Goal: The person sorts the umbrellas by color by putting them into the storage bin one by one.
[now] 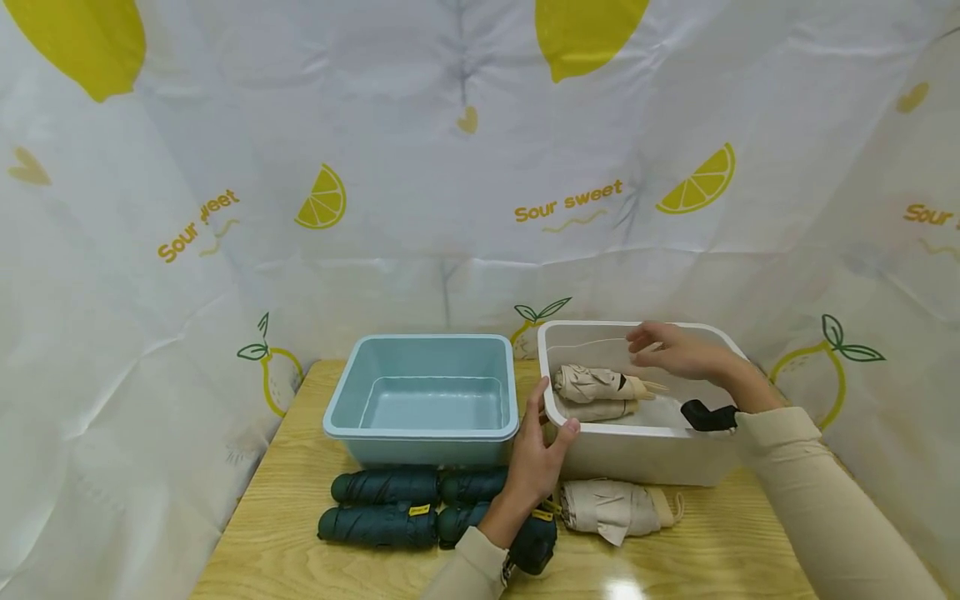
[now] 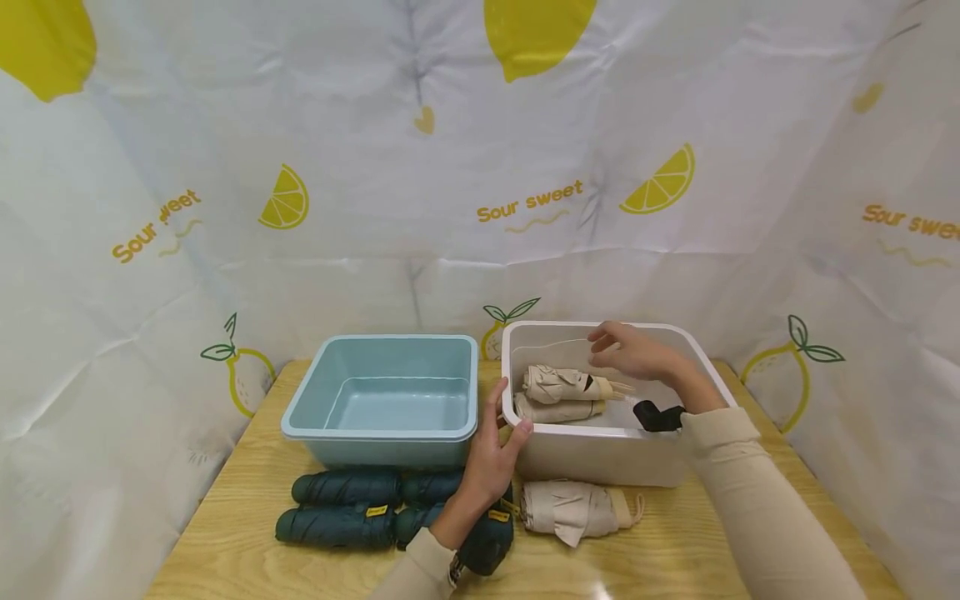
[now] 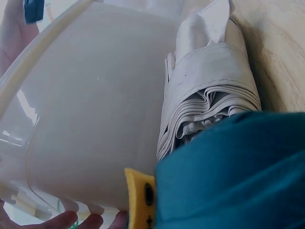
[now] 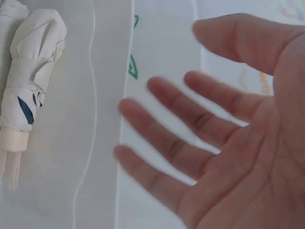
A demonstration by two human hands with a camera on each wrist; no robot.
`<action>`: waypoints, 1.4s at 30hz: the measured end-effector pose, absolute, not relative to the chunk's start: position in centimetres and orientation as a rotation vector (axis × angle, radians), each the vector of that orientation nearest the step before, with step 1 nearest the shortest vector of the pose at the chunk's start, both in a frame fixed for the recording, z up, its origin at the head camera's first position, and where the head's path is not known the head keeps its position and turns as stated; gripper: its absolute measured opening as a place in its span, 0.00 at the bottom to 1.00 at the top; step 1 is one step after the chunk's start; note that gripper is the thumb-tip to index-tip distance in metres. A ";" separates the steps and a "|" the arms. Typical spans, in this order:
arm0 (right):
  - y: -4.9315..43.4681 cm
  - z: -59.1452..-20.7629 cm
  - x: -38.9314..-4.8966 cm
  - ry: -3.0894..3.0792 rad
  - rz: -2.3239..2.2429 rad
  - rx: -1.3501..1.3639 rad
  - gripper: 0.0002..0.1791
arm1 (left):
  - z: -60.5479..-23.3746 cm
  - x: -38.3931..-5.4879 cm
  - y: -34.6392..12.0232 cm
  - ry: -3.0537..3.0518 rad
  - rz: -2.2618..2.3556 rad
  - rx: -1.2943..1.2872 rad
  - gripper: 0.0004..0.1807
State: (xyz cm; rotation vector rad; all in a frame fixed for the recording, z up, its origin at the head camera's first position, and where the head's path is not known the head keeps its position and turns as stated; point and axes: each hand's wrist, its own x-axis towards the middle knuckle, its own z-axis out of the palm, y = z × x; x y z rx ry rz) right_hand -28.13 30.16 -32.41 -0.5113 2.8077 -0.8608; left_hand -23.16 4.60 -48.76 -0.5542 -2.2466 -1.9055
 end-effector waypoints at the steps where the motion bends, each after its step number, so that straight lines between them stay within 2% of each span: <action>1: 30.2 -32.2 -27.4 2.852 -0.875 -0.552 0.24 | -48.8 -23.1 4.6 -2.246 -1.905 -0.554 0.40; 5: 30.5 -32.1 -24.3 2.972 -1.001 -0.750 0.17 | -48.7 -23.1 4.6 -2.243 -1.899 -0.555 0.40; 9: 31.3 -33.4 -21.4 3.012 -1.169 -0.861 0.16 | -48.7 -23.1 4.6 -2.245 -1.892 -0.557 0.40; 16: 32.6 -36.0 -17.2 3.022 -1.418 -0.800 0.15 | -48.7 -23.2 4.4 -2.264 -1.872 -0.538 0.40; 21: 32.6 -39.2 -14.8 2.921 -1.608 -0.831 0.17 | -48.7 -23.1 4.4 -2.269 -1.866 -0.534 0.40; 24: 32.3 -41.4 -13.9 2.838 -1.656 -0.848 0.18 | -48.8 -23.1 4.5 -2.264 -1.872 -0.541 0.39; 33: 31.4 -47.0 -13.4 2.945 -1.519 -0.629 0.15 | -48.8 -23.2 4.6 -2.254 -1.887 -0.546 0.40; 42: 31.7 -51.1 -13.7 3.085 -1.244 -0.457 0.23 | -48.7 -23.1 4.6 -2.251 -1.883 -0.559 0.40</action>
